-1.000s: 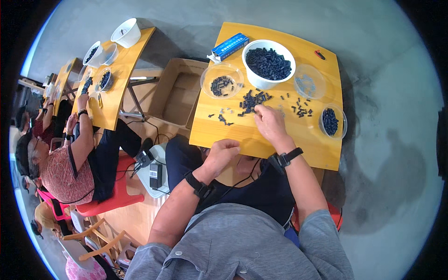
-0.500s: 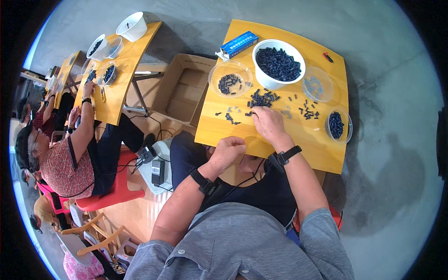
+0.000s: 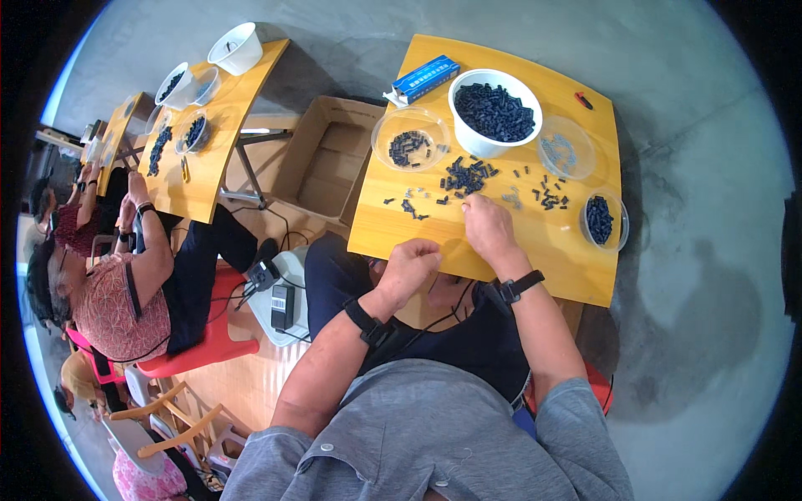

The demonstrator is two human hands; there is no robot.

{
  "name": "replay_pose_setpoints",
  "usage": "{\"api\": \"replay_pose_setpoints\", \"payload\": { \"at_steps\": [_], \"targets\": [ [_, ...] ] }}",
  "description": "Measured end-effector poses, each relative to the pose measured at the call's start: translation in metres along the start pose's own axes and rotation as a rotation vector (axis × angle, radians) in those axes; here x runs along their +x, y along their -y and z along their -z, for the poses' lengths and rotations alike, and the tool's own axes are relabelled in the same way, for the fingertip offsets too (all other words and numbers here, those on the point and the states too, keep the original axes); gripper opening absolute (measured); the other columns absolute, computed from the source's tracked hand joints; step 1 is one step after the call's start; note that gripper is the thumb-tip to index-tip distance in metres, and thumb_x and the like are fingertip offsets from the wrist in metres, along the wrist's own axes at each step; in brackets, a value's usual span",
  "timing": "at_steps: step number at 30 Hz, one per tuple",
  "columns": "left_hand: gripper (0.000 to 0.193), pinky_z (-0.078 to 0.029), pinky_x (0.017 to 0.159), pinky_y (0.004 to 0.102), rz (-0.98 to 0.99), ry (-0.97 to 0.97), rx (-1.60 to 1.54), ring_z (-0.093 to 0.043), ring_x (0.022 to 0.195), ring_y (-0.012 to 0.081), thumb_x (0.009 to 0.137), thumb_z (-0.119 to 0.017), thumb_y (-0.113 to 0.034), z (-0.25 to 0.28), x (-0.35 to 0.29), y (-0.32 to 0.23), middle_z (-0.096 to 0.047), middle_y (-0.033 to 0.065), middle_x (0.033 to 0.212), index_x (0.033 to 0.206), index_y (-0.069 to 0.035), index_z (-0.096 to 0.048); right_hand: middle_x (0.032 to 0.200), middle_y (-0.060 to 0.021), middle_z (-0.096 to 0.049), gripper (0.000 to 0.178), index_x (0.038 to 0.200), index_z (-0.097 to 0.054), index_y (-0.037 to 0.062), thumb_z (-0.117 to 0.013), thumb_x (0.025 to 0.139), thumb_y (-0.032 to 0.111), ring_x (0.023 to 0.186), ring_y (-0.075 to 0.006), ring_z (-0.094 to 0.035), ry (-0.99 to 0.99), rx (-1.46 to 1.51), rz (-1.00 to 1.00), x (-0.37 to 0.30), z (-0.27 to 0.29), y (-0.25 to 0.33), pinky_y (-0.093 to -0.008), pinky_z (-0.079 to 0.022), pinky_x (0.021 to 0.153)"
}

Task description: Assembling small black plastic parts by inserting small yellow components.

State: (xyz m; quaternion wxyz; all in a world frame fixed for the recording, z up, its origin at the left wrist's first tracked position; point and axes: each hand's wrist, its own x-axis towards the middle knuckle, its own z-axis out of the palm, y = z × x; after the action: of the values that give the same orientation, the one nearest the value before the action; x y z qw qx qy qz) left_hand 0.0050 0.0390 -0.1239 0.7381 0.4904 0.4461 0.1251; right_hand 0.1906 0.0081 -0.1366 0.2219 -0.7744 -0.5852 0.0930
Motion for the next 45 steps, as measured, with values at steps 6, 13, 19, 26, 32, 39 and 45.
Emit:
{"api": "replay_pose_setpoints", "payload": {
  "at_steps": [6,13,19,26,32,39,45],
  "targets": [
    [0.027,-0.045,0.059,0.0220,-0.061,-0.095,-0.076,-0.056,0.069,0.0099,0.086,-0.060,-0.012,-0.011,-0.005,-0.017,-0.061,0.0051,0.085,0.108,0.003,-0.057,0.079,-0.0103,-0.063,0.012,0.091,-0.057,0.0009,-0.052,0.091,0.012,0.064,-0.0187,-0.062,0.056,1.054,-0.468,-0.018,0.016,0.011,-0.0335,-0.052,0.059],
    [0.026,-0.047,0.065,0.0237,-0.283,-0.053,-0.153,-0.059,0.075,0.0111,0.087,-0.059,-0.008,-0.025,-0.023,-0.041,-0.063,0.0061,0.090,0.111,0.001,-0.057,0.081,-0.0066,-0.061,0.011,0.099,-0.056,0.0014,-0.052,0.091,0.008,0.062,-0.0124,-0.059,0.142,1.866,-0.392,-0.045,0.043,0.041,-0.0284,-0.053,0.056],
    [0.021,-0.047,0.062,0.0212,-0.350,-0.004,-0.240,-0.058,0.068,0.0092,0.084,-0.063,-0.004,-0.034,-0.037,-0.044,-0.064,0.0058,0.084,0.105,0.001,-0.060,0.078,-0.0073,-0.061,0.011,0.098,-0.056,0.0008,-0.052,0.091,0.008,0.059,-0.0129,-0.058,0.186,2.010,-0.333,-0.057,0.051,0.048,-0.0289,-0.054,0.054],
    [0.019,-0.045,0.060,0.0183,-0.362,-0.017,-0.180,-0.055,0.067,0.0054,0.083,-0.064,-0.003,-0.041,-0.053,-0.050,-0.064,0.0031,0.079,0.102,0.002,-0.061,0.075,-0.0059,-0.061,0.008,0.093,-0.057,0.0001,-0.054,0.089,0.007,0.053,-0.0108,-0.056,0.234,1.961,-0.384,-0.067,0.062,0.049,-0.0252,-0.052,0.047],
    [0.015,-0.044,0.057,0.0182,-0.229,0.077,0.060,-0.054,0.064,0.0052,0.083,-0.065,-0.006,-0.028,-0.058,-0.055,-0.063,0.0018,0.076,0.094,0.003,-0.065,0.068,-0.0025,-0.059,0.009,0.083,-0.060,0.0016,-0.058,0.086,0.009,0.046,-0.0074,-0.054,0.357,1.636,-0.482,-0.078,0.063,0.044,-0.0208,-0.046,0.042],
    [0.015,-0.045,0.052,0.0209,-0.159,0.142,0.396,-0.053,0.056,0.0062,0.083,-0.062,-0.009,-0.012,-0.042,-0.045,-0.062,0.0028,0.068,0.089,0.004,-0.066,0.065,-0.0021,-0.058,0.010,0.081,-0.060,0.0004,-0.059,0.086,0.010,0.045,-0.0067,-0.053,0.352,1.594,-0.608,-0.084,0.055,0.046,-0.0208,-0.047,0.040],
    [0.016,-0.047,0.051,0.0226,-0.144,0.173,0.352,-0.056,0.056,0.0079,0.084,-0.061,-0.010,-0.012,-0.034,-0.039,-0.062,0.0033,0.066,0.090,0.004,-0.066,0.066,-0.0031,-0.058,0.010,0.083,-0.060,-0.0015,-0.059,0.085,0.008,0.045,-0.0065,-0.053,0.372,1.550,-0.600,-0.082,0.048,0.040,-0.0212,-0.047,0.040]
  ]
}}
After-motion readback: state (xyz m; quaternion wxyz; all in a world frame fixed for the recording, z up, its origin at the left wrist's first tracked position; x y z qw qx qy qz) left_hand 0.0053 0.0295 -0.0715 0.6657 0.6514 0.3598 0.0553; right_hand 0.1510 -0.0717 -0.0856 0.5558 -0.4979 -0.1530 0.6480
